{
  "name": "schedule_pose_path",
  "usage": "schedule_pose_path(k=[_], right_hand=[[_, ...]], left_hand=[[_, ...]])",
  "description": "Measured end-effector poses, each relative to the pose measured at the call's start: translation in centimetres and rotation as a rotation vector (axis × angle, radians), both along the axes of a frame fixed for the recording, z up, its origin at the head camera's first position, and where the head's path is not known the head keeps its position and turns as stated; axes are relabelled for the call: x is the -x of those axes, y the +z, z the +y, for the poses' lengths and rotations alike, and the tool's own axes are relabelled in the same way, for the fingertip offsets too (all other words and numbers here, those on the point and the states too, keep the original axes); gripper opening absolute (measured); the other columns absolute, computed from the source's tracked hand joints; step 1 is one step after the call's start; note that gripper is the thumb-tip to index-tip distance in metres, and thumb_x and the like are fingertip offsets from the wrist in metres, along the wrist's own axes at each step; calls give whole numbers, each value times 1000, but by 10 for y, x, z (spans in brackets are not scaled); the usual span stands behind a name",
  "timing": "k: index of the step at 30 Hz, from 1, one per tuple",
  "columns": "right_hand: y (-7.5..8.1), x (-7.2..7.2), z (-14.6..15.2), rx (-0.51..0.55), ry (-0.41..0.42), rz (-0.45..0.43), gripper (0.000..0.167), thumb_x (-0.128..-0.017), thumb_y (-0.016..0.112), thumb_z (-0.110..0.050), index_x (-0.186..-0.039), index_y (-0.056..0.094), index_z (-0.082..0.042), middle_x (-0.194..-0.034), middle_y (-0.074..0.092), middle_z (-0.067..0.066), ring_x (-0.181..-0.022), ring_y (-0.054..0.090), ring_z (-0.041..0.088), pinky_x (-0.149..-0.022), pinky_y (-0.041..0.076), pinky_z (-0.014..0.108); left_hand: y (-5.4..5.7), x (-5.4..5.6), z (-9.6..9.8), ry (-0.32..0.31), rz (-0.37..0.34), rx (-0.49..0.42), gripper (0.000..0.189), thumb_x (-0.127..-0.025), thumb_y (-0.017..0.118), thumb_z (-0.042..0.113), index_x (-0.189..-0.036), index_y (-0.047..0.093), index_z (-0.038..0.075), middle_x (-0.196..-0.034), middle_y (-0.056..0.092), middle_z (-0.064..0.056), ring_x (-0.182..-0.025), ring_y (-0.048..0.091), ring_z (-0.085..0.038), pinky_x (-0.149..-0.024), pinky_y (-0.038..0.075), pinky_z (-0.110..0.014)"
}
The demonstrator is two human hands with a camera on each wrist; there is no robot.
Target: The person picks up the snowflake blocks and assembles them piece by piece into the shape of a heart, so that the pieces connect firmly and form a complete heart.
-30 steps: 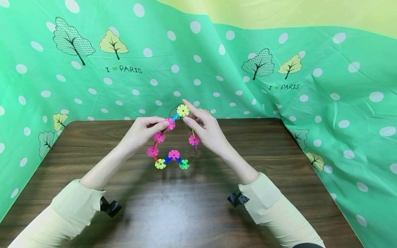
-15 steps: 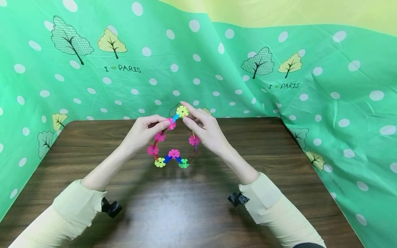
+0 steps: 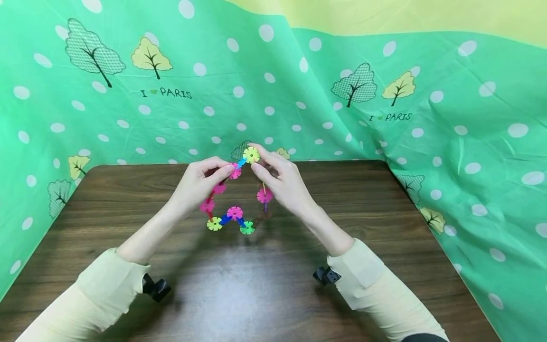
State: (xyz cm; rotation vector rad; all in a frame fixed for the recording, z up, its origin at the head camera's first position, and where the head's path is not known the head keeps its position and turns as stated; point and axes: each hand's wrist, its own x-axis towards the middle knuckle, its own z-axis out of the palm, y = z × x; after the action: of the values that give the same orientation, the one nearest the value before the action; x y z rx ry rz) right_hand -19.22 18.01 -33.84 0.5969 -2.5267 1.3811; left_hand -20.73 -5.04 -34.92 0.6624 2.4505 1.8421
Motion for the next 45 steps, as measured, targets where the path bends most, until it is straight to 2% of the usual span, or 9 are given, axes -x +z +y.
schedule_pose_path(k=[4, 9, 12, 14, 20, 25, 34, 38, 45], right_hand=[[-1, -1, -3, 38, -17, -14, 41, -105, 60, -29, -146, 57, -34, -95, 65, 4, -78, 59, 19, -64, 49, 25], [0, 2, -6, 156, -22, -48, 34, -107, 57, -31, -139, 65, -25, -111, 72, 5, -92, 62, 13, -79, 53, 21], [1, 3, -6, 219, -6, -43, 29, -106, 59, -25, -129, 72, -14, -112, 74, 10, -94, 68, 10, -83, 57, 20], [1, 3, -5, 238, 6, -32, 24, -105, 61, -20, -122, 74, -9, -104, 74, 14, -90, 70, 12, -81, 59, 21], [1, 2, -3, 211, 24, -8, 17, -104, 62, -16, -112, 72, -5, -96, 68, 9, -86, 65, 14, -79, 58, 23], [1, 2, -3, 208, 30, -6, 17, -104, 61, -16, -112, 72, -5, -96, 68, 11, -84, 65, 15, -78, 57, 24], [1, 1, -5, 210, 37, -9, 16, -104, 61, -14, -112, 72, -5, -97, 67, 12, -83, 63, 17, -77, 57, 23], [-1, 0, -5, 218, 58, -13, 16, -104, 61, -13, -113, 72, -5, -102, 67, 17, -86, 64, 20, -79, 57, 23], [-3, -2, -4, 212, 56, -16, 16, -104, 60, -12, -112, 72, -4, -101, 66, 7, -89, 62, 16, -81, 56, 21]], left_hand=[[-1, -1, 0, 13, 51, 23, 19, -101, 67, 32, -101, 77, 16, -83, 60, -2, -67, 54, -20, -63, 46, -28], [0, -3, -1, 52, 105, 44, 16, -101, 68, 32, -100, 76, 18, -83, 59, -1, -66, 54, -21, -63, 45, -27], [0, -4, -1, 64, 152, 62, 16, -101, 68, 30, -100, 77, 17, -84, 60, -1, -67, 54, -20, -62, 45, -26], [2, -6, -1, 68, 184, 73, 15, -101, 67, 28, -99, 77, 16, -84, 61, -1, -68, 55, -20, -62, 46, -26], [4, -9, 1, 77, 223, 91, 19, -103, 65, 24, -118, 73, 16, -96, 71, -1, -79, 61, -22, -73, 52, -31], [4, -9, 4, 66, 266, 155, 30, -105, 60, 24, -133, 70, 19, -97, 69, -3, -83, 57, -18, -76, 47, -31], [2, -7, 6, 53, 269, 117, 37, -92, 79, 27, -127, 74, 16, -92, 65, 0, -76, 53, -15, -65, 44, -23], [2, -5, 8, 66, 271, 78, 32, -91, 80, 24, -121, 77, 13, -90, 67, -2, -76, 54, -15, -65, 44, -22], [1, -4, 11, 67, 286, 64, 32, -89, 81, 21, -119, 78, 11, -90, 71, -3, -78, 54, -14, -66, 44, -23]])
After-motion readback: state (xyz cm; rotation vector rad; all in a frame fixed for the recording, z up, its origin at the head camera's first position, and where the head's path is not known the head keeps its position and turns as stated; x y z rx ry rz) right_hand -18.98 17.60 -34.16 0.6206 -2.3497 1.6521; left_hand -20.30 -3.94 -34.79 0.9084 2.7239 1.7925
